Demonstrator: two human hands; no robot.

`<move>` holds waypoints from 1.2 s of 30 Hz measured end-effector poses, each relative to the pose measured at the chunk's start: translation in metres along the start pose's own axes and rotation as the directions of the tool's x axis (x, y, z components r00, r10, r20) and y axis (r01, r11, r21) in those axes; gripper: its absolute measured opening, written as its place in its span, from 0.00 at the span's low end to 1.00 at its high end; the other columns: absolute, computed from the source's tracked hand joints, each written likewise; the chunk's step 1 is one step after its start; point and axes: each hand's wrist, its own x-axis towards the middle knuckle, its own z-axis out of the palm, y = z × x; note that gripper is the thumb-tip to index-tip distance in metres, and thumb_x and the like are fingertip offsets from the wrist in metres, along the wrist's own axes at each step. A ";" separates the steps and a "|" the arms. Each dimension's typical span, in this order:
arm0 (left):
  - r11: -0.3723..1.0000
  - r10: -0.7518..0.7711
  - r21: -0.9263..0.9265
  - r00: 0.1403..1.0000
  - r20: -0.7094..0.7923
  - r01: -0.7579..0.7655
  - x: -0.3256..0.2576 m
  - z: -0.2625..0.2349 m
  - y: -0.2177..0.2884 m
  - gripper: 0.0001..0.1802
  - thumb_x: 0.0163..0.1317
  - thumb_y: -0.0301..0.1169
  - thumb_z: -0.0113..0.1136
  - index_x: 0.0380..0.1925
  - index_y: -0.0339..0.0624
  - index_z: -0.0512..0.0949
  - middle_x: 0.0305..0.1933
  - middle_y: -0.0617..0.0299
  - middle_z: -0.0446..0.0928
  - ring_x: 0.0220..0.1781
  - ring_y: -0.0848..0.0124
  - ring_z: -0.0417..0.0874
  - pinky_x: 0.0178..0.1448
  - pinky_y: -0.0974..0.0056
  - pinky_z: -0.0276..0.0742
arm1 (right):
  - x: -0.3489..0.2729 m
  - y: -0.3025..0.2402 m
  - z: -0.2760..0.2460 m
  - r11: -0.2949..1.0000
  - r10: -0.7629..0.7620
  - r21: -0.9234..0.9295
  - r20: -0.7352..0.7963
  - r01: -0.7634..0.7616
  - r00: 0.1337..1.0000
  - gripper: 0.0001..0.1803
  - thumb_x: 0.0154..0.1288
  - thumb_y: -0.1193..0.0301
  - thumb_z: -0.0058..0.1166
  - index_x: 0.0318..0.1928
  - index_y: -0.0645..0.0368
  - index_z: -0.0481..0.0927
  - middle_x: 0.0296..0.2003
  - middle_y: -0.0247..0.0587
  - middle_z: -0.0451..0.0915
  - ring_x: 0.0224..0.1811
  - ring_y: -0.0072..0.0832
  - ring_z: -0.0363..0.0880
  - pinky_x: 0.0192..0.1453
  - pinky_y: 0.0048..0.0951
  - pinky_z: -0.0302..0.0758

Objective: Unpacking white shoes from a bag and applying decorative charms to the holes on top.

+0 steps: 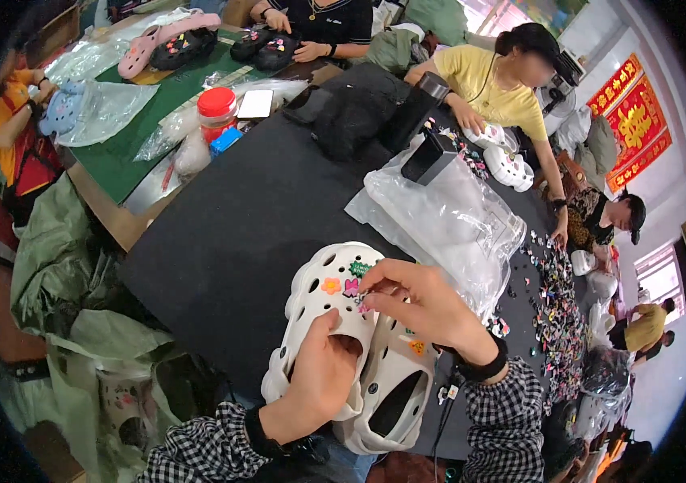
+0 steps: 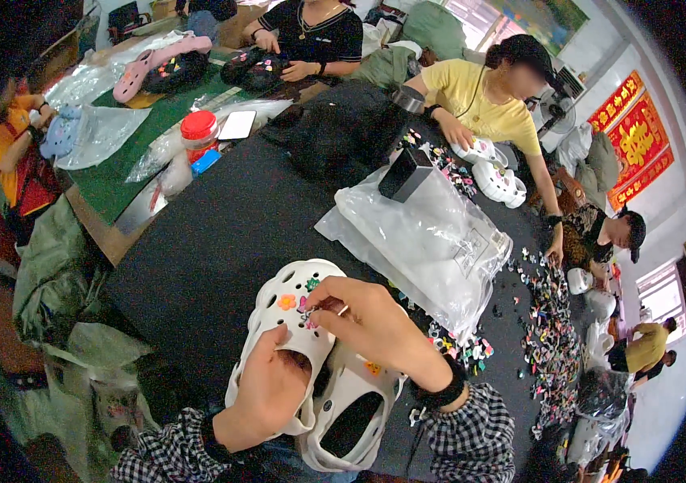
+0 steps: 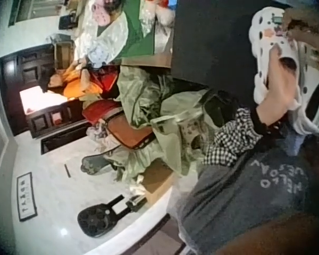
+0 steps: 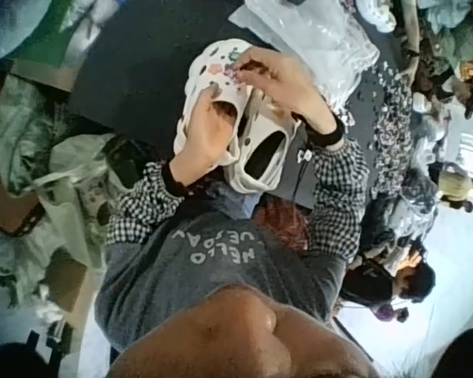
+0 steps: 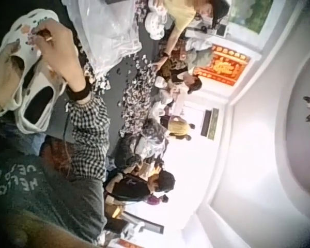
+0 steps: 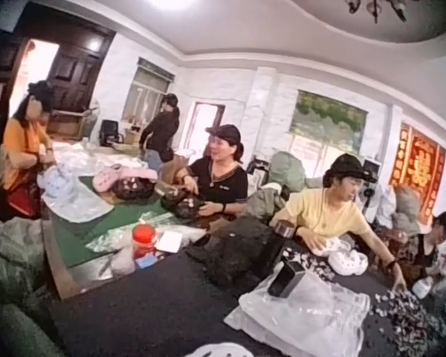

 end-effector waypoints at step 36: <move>0.995 -0.093 -0.047 0.996 0.001 0.093 -0.012 -0.021 -0.004 0.10 0.64 0.24 0.53 0.46 0.38 0.74 0.44 0.61 0.76 0.46 0.73 0.75 0.54 0.66 0.69 | 0.002 0.013 0.002 0.986 0.137 -0.104 0.089 -0.128 0.986 0.09 0.63 0.74 0.62 0.41 0.64 0.79 0.32 0.34 0.81 0.35 0.17 0.77 0.38 0.20 0.74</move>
